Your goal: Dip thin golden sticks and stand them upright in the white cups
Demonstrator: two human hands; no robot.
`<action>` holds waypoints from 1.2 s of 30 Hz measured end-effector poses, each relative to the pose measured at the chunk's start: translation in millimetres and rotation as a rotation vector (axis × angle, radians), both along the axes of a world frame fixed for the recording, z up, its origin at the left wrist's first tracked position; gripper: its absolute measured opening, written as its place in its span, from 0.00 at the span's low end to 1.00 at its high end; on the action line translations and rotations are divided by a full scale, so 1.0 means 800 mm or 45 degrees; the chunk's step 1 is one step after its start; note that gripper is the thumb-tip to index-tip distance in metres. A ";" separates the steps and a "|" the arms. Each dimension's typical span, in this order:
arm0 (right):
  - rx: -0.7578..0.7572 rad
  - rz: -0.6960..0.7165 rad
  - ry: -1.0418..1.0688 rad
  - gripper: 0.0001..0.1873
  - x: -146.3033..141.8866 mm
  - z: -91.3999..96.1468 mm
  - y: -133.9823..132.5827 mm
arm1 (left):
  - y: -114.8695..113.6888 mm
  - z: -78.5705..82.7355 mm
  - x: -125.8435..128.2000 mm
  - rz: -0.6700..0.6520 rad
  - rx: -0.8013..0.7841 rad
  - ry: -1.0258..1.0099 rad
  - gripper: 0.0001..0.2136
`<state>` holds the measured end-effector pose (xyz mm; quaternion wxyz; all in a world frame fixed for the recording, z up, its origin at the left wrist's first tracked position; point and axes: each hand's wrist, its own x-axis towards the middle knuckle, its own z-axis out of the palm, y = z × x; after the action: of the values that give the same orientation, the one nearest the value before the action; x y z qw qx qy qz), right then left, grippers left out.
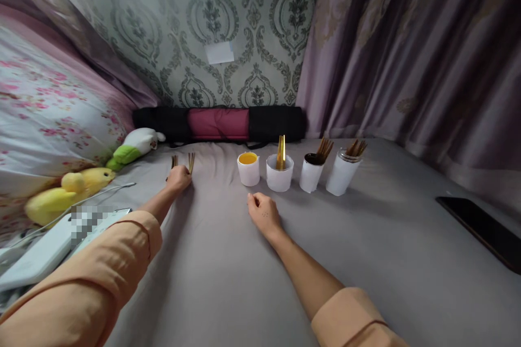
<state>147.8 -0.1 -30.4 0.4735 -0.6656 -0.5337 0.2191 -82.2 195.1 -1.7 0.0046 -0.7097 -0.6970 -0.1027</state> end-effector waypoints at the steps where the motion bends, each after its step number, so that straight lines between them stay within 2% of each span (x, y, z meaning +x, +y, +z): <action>1: -0.001 0.001 -0.001 0.22 0.000 0.000 0.000 | 0.000 0.000 0.000 -0.002 -0.001 0.000 0.15; 36: 0.003 -0.010 -0.030 0.22 -0.001 0.005 -0.002 | -0.014 0.016 0.008 0.058 -0.052 -0.073 0.15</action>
<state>147.0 -1.9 -26.0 0.4687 -0.6696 -0.5368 0.2089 -76.0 184.3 11.5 -0.0275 -0.6903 -0.7149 -0.1084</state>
